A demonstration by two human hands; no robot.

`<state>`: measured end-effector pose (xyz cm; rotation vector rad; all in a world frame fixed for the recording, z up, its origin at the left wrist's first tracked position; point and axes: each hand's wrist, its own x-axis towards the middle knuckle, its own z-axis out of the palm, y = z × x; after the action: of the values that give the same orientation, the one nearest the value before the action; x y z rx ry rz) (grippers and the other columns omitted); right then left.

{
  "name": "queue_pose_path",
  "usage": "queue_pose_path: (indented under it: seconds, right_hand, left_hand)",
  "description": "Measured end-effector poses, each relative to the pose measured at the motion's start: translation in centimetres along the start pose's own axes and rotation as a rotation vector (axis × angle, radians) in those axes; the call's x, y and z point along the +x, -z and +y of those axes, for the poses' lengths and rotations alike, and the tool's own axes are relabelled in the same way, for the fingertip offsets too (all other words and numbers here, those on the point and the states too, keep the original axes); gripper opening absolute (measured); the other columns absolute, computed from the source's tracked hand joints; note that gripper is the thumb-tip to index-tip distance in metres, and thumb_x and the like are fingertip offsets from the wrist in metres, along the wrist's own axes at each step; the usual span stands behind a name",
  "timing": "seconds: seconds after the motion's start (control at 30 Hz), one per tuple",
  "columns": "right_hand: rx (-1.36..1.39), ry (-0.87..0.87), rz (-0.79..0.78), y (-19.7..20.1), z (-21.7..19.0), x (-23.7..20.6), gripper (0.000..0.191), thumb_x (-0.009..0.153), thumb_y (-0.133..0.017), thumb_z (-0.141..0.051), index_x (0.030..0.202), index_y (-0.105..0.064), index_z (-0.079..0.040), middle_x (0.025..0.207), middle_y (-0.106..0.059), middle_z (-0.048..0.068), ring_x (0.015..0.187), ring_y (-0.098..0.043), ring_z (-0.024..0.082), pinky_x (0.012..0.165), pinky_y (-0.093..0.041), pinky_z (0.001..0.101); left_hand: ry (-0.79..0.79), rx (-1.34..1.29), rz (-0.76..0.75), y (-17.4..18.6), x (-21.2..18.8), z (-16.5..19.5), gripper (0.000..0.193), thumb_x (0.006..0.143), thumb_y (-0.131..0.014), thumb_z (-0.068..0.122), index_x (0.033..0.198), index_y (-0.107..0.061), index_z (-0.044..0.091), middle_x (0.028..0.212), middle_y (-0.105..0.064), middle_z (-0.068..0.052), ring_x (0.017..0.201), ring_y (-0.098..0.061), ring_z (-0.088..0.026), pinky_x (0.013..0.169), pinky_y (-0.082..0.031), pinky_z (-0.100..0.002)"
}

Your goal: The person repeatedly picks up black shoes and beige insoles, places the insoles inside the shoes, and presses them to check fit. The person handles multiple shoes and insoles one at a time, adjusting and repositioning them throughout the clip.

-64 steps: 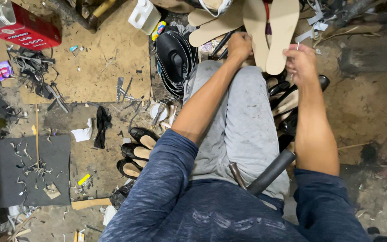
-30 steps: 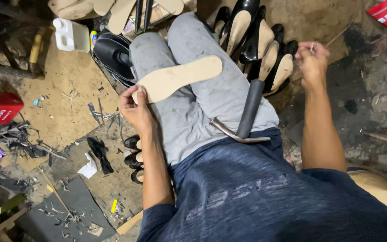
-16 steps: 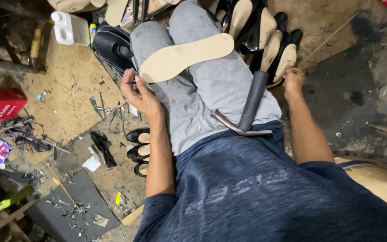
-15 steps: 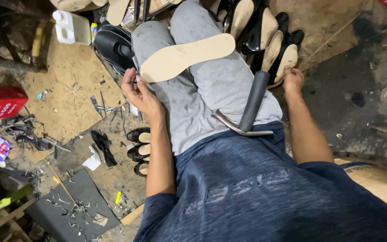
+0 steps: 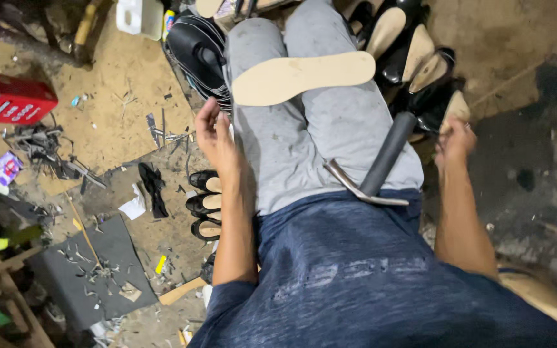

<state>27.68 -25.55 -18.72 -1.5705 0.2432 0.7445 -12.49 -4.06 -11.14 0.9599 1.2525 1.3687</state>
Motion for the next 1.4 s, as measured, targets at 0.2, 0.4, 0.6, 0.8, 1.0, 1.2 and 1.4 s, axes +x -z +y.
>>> queue_pose_path:
  seconds: [0.2, 0.4, 0.6, 0.8, 1.0, 1.2, 1.4]
  right_hand:
    - [0.053, 0.044, -0.021, 2.6, -1.5, 0.2, 0.021, 0.097, -0.069, -0.030, 0.083, -0.059, -0.017, 0.062, -0.052, -0.003, 0.045, -0.044, 0.009, 0.041, -0.031, 0.0270]
    - [0.095, 0.097, -0.187, 3.0, -3.9, -0.9, 0.028, 0.105, -0.068, -0.027, 0.084, -0.054, -0.015, 0.066, -0.049, -0.003, 0.047, -0.040, 0.010, 0.044, -0.031, 0.0274]
    - [0.324, 0.112, -0.771, -1.3, -6.4, -7.1, 0.019, 0.108, -0.059, -0.019, 0.113, -0.061, -0.001, 0.099, -0.066, 0.008, 0.078, -0.060, 0.015, 0.072, -0.049, 0.0296]
    - [-0.016, -0.121, -1.140, -11.7, -6.6, -12.7, 0.046, 0.103, -0.066, -0.026, 0.136, -0.064, 0.006, 0.118, -0.071, 0.012, 0.093, -0.067, 0.017, 0.078, -0.051, 0.0293]
    - [-0.840, 1.084, -0.909, -20.9, -9.0, -15.2, 0.022, 0.110, -0.071, -0.015, 0.129, -0.069, -0.005, 0.107, -0.072, 0.012, 0.096, -0.071, 0.024, 0.084, -0.057, 0.0355]
    - [-1.142, 1.432, -0.866, -24.2, -8.7, -17.3, 0.063, 0.071, -0.093, -0.021, 0.127, -0.070, -0.005, 0.110, -0.068, 0.018, 0.088, -0.067, 0.038, 0.073, -0.051, 0.0493]
    - [-1.163, 1.374, -0.697, -23.1, -10.4, -14.5, 0.076, 0.058, -0.104, -0.035, 0.117, -0.069, -0.001, 0.094, -0.071, 0.018, 0.082, -0.069, 0.037, 0.071, -0.053, 0.0460]
  left_hand:
    - [0.140, -0.009, -0.026, -0.8, -2.8, 2.6, 0.032, 0.098, -0.055, -0.001, 0.130, -0.061, -0.002, 0.126, -0.062, -0.012, 0.113, -0.059, -0.019, 0.100, -0.047, -0.032]
    - [-0.099, -0.081, -0.245, -3.8, -3.3, 3.3, 0.025, 0.103, -0.057, 0.000, 0.127, -0.062, -0.002, 0.134, -0.064, -0.013, 0.126, -0.060, -0.020, 0.113, -0.046, -0.033]
    - [0.092, -0.356, -0.577, -9.0, -3.5, 6.6, 0.040, 0.104, -0.060, 0.008, 0.143, -0.052, 0.003, 0.141, -0.061, -0.014, 0.129, -0.061, -0.023, 0.114, -0.048, -0.035]
    - [0.305, -0.892, -0.807, -11.2, -2.8, 9.4, 0.053, 0.104, -0.072, 0.029, 0.141, -0.052, -0.004, 0.133, -0.065, -0.018, 0.115, -0.068, -0.027, 0.105, -0.055, -0.041]
    - [-0.105, -0.593, -0.274, -4.3, 2.5, 10.8, 0.041, 0.098, -0.078, 0.010, 0.131, -0.056, -0.003, 0.113, -0.070, -0.011, 0.100, -0.070, -0.018, 0.093, -0.058, -0.033]
    - [-0.321, -0.221, -0.169, -3.4, 3.4, 9.5, 0.050, 0.093, -0.081, 0.008, 0.133, -0.052, 0.003, 0.109, -0.071, -0.009, 0.093, -0.073, -0.016, 0.086, -0.062, -0.031]
    - [-0.218, -0.275, -0.199, -2.6, 5.1, 8.0, 0.050, 0.096, -0.080, 0.014, 0.137, -0.053, 0.002, 0.108, -0.069, -0.004, 0.094, -0.069, -0.012, 0.089, -0.057, -0.028]
